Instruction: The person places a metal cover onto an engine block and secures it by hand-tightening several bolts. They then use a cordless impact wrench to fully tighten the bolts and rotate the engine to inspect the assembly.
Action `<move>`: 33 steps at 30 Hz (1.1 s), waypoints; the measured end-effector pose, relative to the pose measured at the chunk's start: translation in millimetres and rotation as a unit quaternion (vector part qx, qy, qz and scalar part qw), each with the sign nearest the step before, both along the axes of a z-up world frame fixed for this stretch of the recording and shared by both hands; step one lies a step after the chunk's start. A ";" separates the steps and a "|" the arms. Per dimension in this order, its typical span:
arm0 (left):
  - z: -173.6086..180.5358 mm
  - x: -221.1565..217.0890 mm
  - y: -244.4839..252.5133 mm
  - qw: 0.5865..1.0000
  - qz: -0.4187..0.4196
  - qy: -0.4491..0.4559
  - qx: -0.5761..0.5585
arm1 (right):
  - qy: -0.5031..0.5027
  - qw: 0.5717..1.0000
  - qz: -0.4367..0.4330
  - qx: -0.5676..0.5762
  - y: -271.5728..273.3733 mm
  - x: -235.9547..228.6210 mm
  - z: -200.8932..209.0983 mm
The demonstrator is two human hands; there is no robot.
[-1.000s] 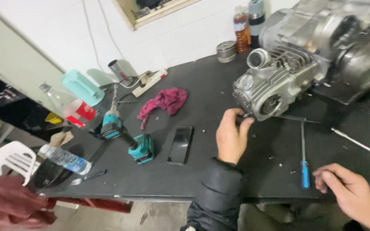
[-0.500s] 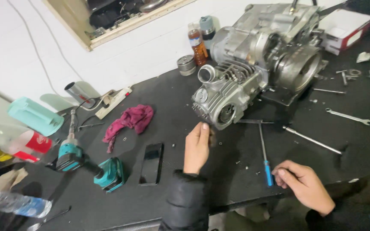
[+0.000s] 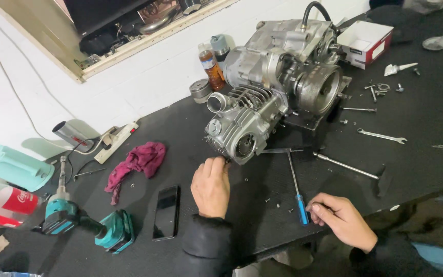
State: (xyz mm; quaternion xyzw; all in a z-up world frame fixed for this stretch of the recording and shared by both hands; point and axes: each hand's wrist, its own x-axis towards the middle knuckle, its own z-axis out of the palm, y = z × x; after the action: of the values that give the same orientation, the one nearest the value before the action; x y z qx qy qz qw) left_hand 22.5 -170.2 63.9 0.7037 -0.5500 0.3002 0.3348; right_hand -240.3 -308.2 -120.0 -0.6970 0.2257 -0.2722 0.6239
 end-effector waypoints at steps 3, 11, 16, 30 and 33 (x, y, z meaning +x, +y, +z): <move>6.2 1.8 2.6 0.996 -0.041 0.073 -0.004 | -0.011 1.000 0.005 0.003 1.0 0.1 8.1; -31.0 30.7 -8.1 0.839 -0.128 0.526 0.057 | -0.019 1.000 0.013 0.000 -1.7 0.0 -4.2; -2.9 1.2 2.1 0.967 -0.097 0.236 -0.017 | -0.007 1.000 0.009 0.005 -2.0 -3.3 -8.5; 5.4 18.9 14.4 0.987 -0.083 -0.134 0.013 | 0.037 0.998 -0.028 -0.041 -8.3 -5.1 -19.1; -0.4 26.4 13.2 0.985 -0.094 -0.147 0.012 | 0.023 0.998 -0.022 -0.050 -10.0 -6.1 -29.6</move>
State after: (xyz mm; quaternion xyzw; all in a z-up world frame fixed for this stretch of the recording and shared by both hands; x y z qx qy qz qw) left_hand 48.9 -157.0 63.5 0.6014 -0.6602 0.3609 0.2687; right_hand -246.4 -318.2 -149.5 -0.7283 0.2415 -0.2805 0.5766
